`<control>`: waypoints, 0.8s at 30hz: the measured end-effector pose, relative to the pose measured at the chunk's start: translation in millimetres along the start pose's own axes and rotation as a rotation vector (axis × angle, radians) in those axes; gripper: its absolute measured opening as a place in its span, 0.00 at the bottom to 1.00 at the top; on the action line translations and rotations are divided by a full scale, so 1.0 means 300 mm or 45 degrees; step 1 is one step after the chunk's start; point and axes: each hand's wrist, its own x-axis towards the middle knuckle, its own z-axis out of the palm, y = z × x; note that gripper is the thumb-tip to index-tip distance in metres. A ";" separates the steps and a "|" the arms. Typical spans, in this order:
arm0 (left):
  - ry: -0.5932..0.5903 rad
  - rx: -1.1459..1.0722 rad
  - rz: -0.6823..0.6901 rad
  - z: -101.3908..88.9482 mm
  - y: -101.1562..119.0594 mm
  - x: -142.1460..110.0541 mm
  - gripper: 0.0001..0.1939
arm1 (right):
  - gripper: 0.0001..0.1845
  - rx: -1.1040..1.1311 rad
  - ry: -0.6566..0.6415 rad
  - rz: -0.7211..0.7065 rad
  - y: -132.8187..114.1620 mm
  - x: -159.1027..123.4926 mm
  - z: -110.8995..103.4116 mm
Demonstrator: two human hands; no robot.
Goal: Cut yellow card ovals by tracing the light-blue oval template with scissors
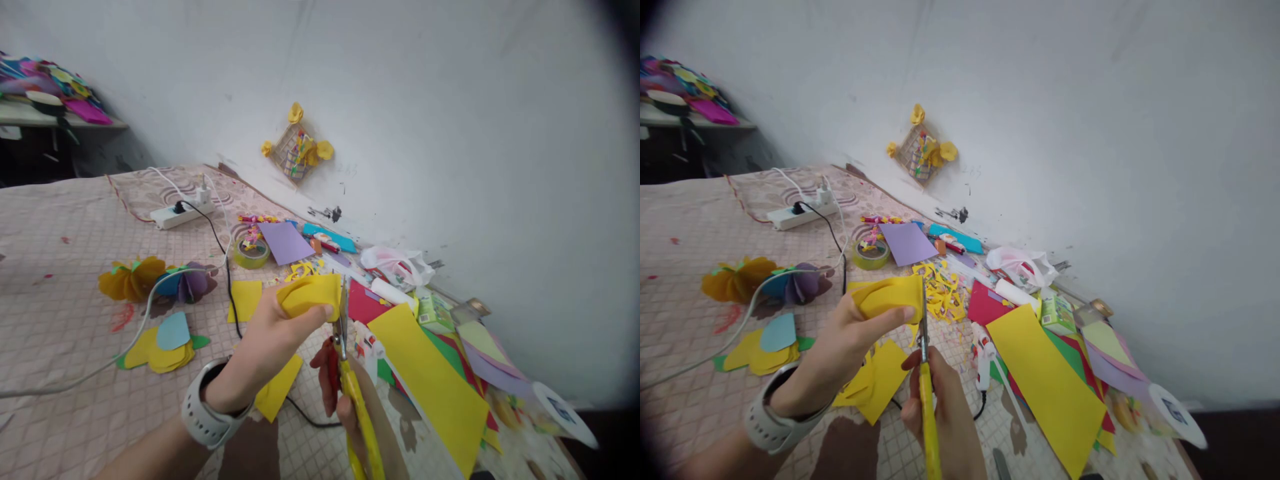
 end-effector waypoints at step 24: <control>0.005 -0.008 -0.043 0.001 0.015 -0.008 0.05 | 0.30 0.175 0.004 0.048 0.018 -0.019 0.006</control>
